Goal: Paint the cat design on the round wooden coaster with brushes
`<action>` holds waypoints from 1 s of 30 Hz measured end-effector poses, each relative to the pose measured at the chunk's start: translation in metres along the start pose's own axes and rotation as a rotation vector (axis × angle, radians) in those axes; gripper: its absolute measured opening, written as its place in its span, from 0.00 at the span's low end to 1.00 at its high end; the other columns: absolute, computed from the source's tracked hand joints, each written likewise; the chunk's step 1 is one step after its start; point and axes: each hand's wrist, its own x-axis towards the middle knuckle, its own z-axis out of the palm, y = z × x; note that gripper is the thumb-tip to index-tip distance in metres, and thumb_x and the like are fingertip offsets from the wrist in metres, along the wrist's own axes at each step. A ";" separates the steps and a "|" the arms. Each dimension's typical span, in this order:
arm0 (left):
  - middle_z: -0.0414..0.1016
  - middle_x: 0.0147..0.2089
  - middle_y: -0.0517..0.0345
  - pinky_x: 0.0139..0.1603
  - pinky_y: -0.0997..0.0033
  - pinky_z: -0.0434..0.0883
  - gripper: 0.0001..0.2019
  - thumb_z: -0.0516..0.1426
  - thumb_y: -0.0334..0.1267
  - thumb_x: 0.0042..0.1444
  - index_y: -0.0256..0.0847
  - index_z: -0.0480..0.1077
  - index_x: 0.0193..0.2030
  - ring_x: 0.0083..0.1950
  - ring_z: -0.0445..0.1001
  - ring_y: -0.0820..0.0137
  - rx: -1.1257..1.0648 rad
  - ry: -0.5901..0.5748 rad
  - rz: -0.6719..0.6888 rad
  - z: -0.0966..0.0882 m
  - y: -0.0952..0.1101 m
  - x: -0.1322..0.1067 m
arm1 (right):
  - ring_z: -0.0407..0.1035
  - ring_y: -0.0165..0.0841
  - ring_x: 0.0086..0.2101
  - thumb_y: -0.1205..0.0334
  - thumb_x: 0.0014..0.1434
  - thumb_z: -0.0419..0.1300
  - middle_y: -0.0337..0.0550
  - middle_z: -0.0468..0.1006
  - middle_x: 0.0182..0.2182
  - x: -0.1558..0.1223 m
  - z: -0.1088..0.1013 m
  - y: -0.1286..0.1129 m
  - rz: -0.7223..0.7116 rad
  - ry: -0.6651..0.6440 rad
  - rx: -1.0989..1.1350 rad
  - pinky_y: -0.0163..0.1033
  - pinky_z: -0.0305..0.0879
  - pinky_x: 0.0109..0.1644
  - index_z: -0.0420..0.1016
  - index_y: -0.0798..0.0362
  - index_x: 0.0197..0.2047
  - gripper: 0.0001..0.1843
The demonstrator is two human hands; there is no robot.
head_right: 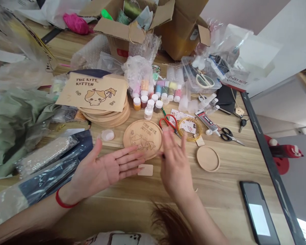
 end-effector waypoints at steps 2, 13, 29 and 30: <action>0.59 0.69 0.42 0.67 0.50 0.58 0.46 0.27 0.69 0.58 0.36 0.61 0.65 0.70 0.58 0.55 0.085 -0.003 -0.029 -0.001 -0.001 0.001 | 0.47 0.45 0.67 0.75 0.63 0.47 0.51 0.57 0.67 -0.002 -0.002 0.001 -0.057 -0.024 0.040 0.66 0.41 0.70 0.35 0.54 0.73 0.40; 0.59 0.69 0.43 0.62 0.52 0.66 0.52 0.21 0.70 0.53 0.36 0.59 0.66 0.68 0.61 0.55 0.256 0.028 -0.112 0.001 -0.003 0.006 | 0.56 0.39 0.65 0.76 0.63 0.44 0.49 0.63 0.64 -0.007 0.002 0.001 -0.289 -0.223 0.047 0.61 0.45 0.71 0.32 0.53 0.73 0.40; 0.58 0.69 0.45 0.66 0.51 0.63 0.50 0.23 0.70 0.55 0.39 0.62 0.65 0.70 0.58 0.56 0.252 -0.047 -0.073 -0.005 -0.011 0.006 | 0.54 0.44 0.65 0.75 0.62 0.46 0.51 0.61 0.65 -0.010 0.001 0.004 -0.053 -0.060 -0.014 0.66 0.46 0.69 0.35 0.52 0.73 0.39; 0.60 0.68 0.45 0.64 0.51 0.65 0.50 0.23 0.70 0.55 0.39 0.63 0.64 0.69 0.60 0.56 0.265 -0.022 -0.079 -0.005 -0.012 0.007 | 0.54 0.42 0.65 0.75 0.62 0.45 0.48 0.62 0.65 -0.011 0.004 0.003 -0.184 -0.172 0.026 0.63 0.47 0.70 0.35 0.51 0.73 0.39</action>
